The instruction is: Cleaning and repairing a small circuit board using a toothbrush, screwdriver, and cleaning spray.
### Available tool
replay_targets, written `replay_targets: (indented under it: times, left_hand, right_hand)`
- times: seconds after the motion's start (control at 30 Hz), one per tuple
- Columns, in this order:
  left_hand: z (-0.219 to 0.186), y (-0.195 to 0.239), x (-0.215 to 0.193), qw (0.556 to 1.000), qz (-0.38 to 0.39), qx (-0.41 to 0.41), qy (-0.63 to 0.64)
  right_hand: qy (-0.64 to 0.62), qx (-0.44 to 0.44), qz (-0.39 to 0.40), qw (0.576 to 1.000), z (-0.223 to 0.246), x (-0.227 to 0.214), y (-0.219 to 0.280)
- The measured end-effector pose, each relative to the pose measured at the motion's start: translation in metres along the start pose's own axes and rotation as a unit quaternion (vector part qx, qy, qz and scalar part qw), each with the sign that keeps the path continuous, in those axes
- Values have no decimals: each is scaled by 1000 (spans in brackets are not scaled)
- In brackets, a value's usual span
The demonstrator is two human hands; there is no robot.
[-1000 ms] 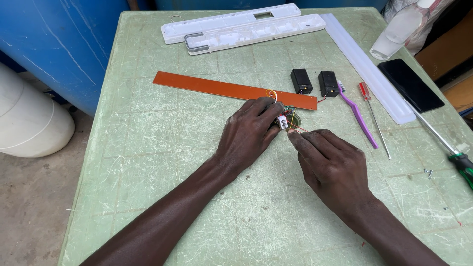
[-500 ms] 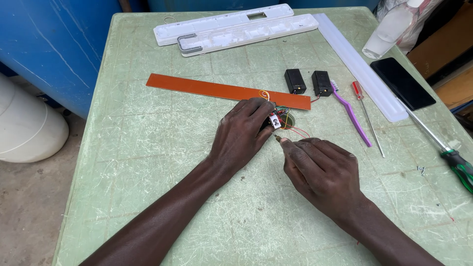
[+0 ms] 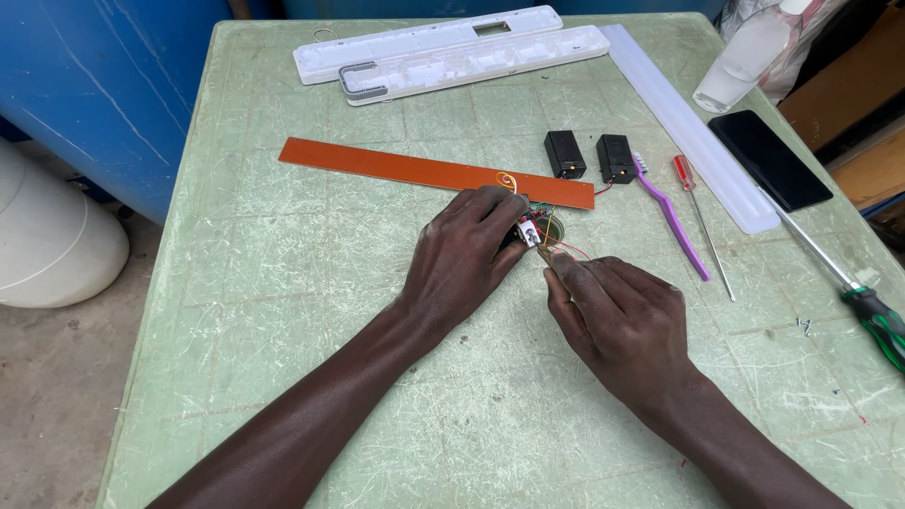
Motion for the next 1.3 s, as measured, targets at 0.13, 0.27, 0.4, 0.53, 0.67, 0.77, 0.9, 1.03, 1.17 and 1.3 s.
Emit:
replay_targets:
  times: [0.13,0.27,0.4,0.53,0.67,0.77,0.9,1.03,1.17,1.3]
  left_hand:
    - [-4,0,-3,1000,-4,3,-1]
    - [-4,0,0,1000,-11,7,-11]
    - [-4,0,0,1000,-8,9,-13]
    - [-4,1,5,1000,-4,15,-18]
    - [-4,2,5,999,-3,15,-31]
    - [-3,1,3,1000,-2,8,-21]
    - [6,0,9,1000,12,-11,7]
    - [2,-1,2,1000,11,-16,22]
    - [2,-1,2,1000,12,-14,19]
    - [0,-1,-1,1000,10,-8,21]
  right_hand:
    - [5,-3,23,1000,0,3,-1]
    - [-3,-1,47,999,3,7,-4]
    - [20,-4,74,997,5,12,0]
    - [4,4,88,996,3,5,-9]
    - [-65,59,86,992,-9,1,-14]
    - [-131,97,75,984,-18,-9,-16]
    - [-187,124,58,973,-26,-17,-16]
    - [-201,120,39,971,-29,-16,-13]
    - [-176,95,19,980,-27,-18,-13]
    - [-161,75,-1,984,-26,-19,-11]
Point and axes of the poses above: each hand's wrist, its own y-axis away from the middle knuckle, its own x-axis out of the palm, z = x × y, the point moved 8 cm from there along -y, towards the middle knuckle, and after that the axes turned 9 degrees about -x, right-handed, at the moved point
